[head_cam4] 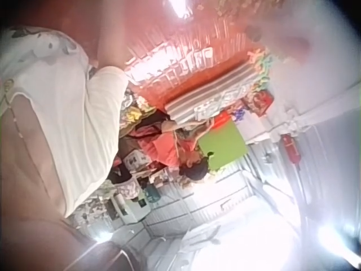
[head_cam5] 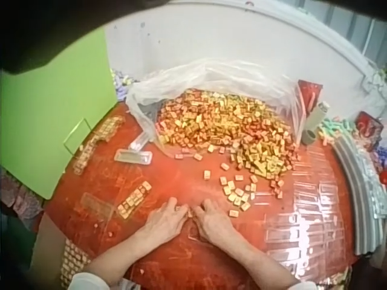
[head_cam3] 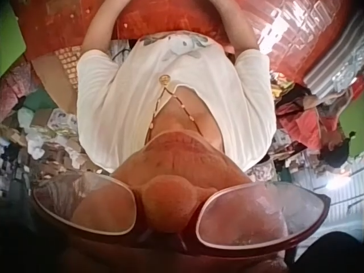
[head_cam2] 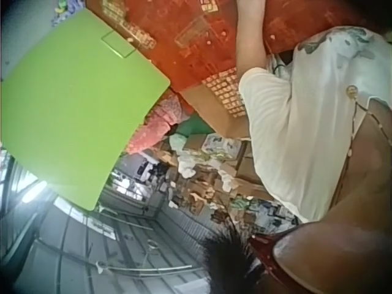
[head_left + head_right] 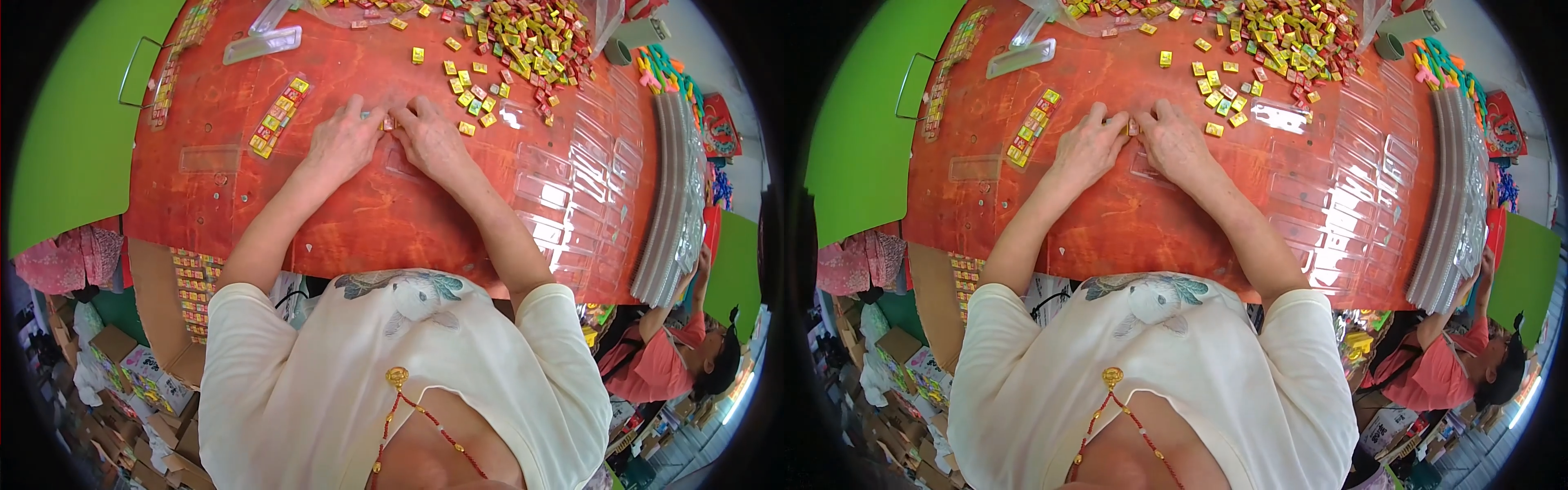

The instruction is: Placing small colorful square toy parts into a transparent plastic mold or tray.

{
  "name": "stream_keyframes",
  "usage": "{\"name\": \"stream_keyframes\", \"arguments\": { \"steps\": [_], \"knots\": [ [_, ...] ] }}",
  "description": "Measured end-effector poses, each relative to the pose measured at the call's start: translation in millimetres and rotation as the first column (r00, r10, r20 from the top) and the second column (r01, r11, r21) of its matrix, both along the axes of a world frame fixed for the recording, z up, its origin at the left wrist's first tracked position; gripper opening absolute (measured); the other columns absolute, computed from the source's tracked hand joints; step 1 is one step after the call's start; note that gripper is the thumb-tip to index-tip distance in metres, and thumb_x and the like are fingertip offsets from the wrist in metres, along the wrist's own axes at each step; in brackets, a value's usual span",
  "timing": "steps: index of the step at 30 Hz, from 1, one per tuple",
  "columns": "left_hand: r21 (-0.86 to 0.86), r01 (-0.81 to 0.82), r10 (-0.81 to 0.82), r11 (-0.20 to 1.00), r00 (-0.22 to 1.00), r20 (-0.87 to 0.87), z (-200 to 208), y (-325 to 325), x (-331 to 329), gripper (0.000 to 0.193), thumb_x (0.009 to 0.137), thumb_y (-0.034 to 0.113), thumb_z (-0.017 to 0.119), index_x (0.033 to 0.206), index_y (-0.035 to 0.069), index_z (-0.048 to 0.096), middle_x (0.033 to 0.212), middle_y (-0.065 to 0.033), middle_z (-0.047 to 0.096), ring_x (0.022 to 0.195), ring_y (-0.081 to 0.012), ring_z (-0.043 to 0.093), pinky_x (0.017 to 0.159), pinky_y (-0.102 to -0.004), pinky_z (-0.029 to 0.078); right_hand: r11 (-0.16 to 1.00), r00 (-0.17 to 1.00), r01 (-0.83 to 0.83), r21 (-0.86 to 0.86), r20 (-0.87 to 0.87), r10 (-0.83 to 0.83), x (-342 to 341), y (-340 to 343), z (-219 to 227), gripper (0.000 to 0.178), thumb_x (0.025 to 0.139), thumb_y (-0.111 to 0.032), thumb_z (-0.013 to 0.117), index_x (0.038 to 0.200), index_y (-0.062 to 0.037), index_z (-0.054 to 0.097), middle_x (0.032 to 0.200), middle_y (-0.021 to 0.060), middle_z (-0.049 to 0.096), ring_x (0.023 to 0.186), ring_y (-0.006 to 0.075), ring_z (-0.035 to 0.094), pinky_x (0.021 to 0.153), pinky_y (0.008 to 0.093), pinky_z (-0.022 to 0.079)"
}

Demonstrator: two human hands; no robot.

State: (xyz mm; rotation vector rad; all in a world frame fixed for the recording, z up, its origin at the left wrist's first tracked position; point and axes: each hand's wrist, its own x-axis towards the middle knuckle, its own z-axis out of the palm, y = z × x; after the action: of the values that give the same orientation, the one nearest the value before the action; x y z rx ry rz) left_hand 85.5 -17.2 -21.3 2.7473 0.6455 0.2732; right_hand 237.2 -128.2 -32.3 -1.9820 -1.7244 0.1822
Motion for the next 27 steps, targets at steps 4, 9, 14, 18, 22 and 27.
{"name": "stream_keyframes", "arguments": {
  "steps": [4,9,14,18,22,27],
  "knots": [
    [-0.031,0.052,-0.05,0.998,0.997,0.055,10,-11,0,0.026,0.092,0.02,0.067,0.116,0.013,0.059,0.1,-0.0133,0.052,0.084,-0.0359,0.067,0.062,-0.0473,0.057,0.999,0.999,0.044,0.008,-0.022,-0.044,-3,-20,20,0.027,0.087,-0.01,0.068,0.113,-0.0036,0.064,0.1,0.0171,0.058,0.094,0.038,0.061,0.079,0.0459,0.053],
    [-0.029,0.231,-0.229,0.973,0.972,0.056,10,-47,-2,0.031,0.089,0.017,0.069,0.118,0.01,0.06,0.097,-0.0139,0.051,0.084,-0.0325,0.065,0.065,-0.0443,0.057,0.995,0.99,0.1,-0.012,-0.094,-0.1,-14,-78,30,0.025,0.088,-0.011,0.069,0.109,0.0009,0.064,0.098,0.019,0.056,0.091,0.0377,0.06,0.079,0.045,0.051],
    [-0.012,0.282,-0.28,0.959,0.958,0.063,9,-58,1,0.037,0.089,0.015,0.068,0.124,0.009,0.059,0.1,-0.0151,0.05,0.088,-0.0323,0.064,0.07,-0.0434,0.057,0.987,0.982,0.163,0.016,-0.098,-0.16,-14,-100,21,0.035,0.087,-0.009,0.069,0.12,0.0009,0.061,0.103,0.0193,0.056,0.094,0.0379,0.06,0.081,0.0441,0.052],
    [-0.086,0.216,-0.193,0.973,0.957,0.215,10,-53,-9,0.042,0.088,0.016,0.068,0.128,0.007,0.055,0.102,-0.0142,0.053,0.09,-0.0323,0.065,0.068,-0.0442,0.056,0.971,0.949,0.237,0.017,-0.218,-0.228,-7,-114,24,0.041,0.087,-0.007,0.068,0.127,-0.0012,0.059,0.109,0.0195,0.056,0.097,0.0378,0.061,0.082,0.0431,0.053],
    [0.07,0.195,-0.205,0.978,0.954,0.22,3,-48,-8,0.064,0.089,0.028,0.068,0.146,0.009,0.044,0.139,-0.0198,0.047,0.123,-0.0384,0.051,0.097,-0.0553,0.043,0.974,0.959,0.228,0.009,-0.172,-0.223,-9,-118,24,0.038,0.088,-0.007,0.068,0.125,-0.0043,0.061,0.105,0.0177,0.057,0.094,0.0377,0.061,0.08,0.0437,0.052],
    [0.055,0.27,-0.27,0.961,0.963,-0.012,-21,-61,-6,0.08,0.089,0.043,0.066,0.154,0.011,0.034,0.161,-0.0183,0.027,0.147,-0.0396,0.029,0.111,-0.0645,0.026,0.992,0.992,0.119,0.038,0.024,-0.12,-16,-102,4,0.03,0.086,-0.007,0.067,0.116,-0.0037,0.064,0.093,0.0161,0.058,0.09,0.0349,0.061,0.075,0.0415,0.051]
  ]
}}
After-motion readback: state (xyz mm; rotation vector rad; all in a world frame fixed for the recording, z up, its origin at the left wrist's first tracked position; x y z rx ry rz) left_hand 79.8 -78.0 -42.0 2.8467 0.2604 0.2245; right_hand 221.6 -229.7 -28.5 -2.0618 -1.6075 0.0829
